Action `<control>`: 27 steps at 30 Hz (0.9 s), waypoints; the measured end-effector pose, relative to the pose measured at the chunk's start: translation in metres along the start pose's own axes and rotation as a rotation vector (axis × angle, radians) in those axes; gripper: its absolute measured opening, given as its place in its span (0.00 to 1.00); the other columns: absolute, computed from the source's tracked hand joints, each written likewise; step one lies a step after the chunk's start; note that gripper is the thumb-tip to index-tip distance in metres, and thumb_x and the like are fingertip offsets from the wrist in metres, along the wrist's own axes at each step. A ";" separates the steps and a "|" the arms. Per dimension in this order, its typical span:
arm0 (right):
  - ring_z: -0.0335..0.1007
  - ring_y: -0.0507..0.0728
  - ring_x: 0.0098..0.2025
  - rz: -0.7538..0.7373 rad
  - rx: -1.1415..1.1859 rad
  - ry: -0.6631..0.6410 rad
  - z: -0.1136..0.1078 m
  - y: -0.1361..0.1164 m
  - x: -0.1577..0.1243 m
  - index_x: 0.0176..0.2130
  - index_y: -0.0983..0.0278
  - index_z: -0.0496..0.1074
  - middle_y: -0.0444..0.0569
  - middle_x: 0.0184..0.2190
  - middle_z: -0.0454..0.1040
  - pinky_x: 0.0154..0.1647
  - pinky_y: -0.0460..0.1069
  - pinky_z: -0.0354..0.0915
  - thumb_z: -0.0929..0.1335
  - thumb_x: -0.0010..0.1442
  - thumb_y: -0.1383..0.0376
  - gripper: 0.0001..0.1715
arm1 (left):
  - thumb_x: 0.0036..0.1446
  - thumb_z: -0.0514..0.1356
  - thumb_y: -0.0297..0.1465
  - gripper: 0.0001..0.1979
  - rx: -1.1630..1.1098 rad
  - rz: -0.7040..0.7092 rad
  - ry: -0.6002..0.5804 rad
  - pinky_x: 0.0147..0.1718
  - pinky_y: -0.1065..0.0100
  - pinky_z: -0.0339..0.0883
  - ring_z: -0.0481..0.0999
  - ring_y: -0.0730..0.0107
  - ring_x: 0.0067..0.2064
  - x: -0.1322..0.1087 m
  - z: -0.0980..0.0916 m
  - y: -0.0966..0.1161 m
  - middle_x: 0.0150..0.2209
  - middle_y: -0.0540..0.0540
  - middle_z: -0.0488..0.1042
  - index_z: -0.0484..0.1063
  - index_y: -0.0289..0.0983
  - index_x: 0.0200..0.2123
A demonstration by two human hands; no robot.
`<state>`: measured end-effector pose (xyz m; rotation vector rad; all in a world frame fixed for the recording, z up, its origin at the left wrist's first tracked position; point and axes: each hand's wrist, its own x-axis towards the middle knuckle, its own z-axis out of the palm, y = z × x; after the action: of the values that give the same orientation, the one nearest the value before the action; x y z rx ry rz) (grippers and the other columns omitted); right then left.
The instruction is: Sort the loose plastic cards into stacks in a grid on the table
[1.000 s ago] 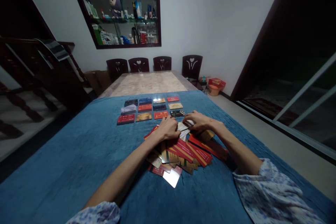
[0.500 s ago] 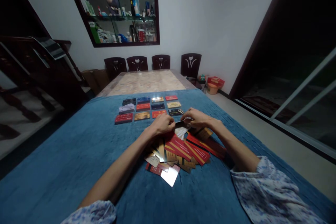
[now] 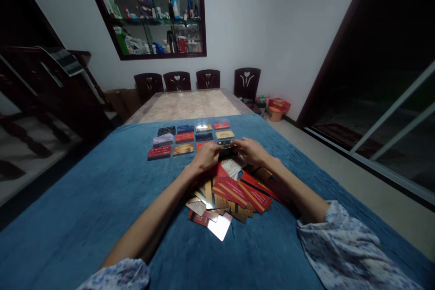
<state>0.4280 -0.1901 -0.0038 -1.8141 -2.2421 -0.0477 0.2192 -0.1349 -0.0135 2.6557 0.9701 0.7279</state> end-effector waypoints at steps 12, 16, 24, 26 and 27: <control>0.74 0.59 0.40 0.060 -0.111 0.015 0.007 -0.012 -0.004 0.56 0.60 0.67 0.53 0.41 0.79 0.36 0.47 0.57 0.62 0.67 0.65 0.18 | 0.56 0.55 0.22 0.18 0.214 -0.063 -0.025 0.44 0.61 0.69 0.78 0.55 0.43 -0.007 -0.001 0.009 0.40 0.39 0.78 0.73 0.38 0.49; 0.75 0.59 0.40 0.097 -0.126 0.022 0.010 -0.015 -0.005 0.56 0.59 0.66 0.53 0.41 0.80 0.35 0.47 0.57 0.61 0.68 0.64 0.18 | 0.55 0.55 0.21 0.21 0.279 -0.114 -0.072 0.43 0.61 0.68 0.78 0.53 0.43 -0.008 -0.002 0.015 0.39 0.39 0.78 0.70 0.38 0.52; 0.73 0.61 0.46 0.046 -0.125 0.078 0.015 -0.014 -0.004 0.59 0.64 0.63 0.57 0.46 0.78 0.42 0.49 0.59 0.63 0.64 0.69 0.24 | 0.55 0.52 0.19 0.20 0.202 -0.123 0.004 0.42 0.65 0.67 0.77 0.58 0.42 -0.005 -0.002 0.010 0.39 0.40 0.77 0.69 0.37 0.51; 0.71 0.62 0.50 0.007 -0.102 0.118 0.016 -0.013 -0.004 0.61 0.66 0.61 0.59 0.50 0.76 0.46 0.51 0.59 0.64 0.61 0.71 0.28 | 0.56 0.52 0.20 0.19 0.196 -0.130 0.033 0.41 0.65 0.67 0.76 0.59 0.40 -0.005 -0.003 0.009 0.37 0.41 0.77 0.69 0.37 0.50; 0.70 0.62 0.52 -0.011 -0.089 0.136 0.016 -0.012 -0.004 0.61 0.67 0.61 0.59 0.52 0.75 0.47 0.51 0.59 0.65 0.60 0.71 0.30 | 0.56 0.52 0.20 0.19 0.195 -0.133 0.042 0.41 0.65 0.67 0.76 0.59 0.40 -0.004 -0.003 0.008 0.36 0.42 0.76 0.69 0.37 0.50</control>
<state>0.4143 -0.1937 -0.0190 -1.7849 -2.1875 -0.2693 0.2192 -0.1434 -0.0100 2.7141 1.2758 0.6953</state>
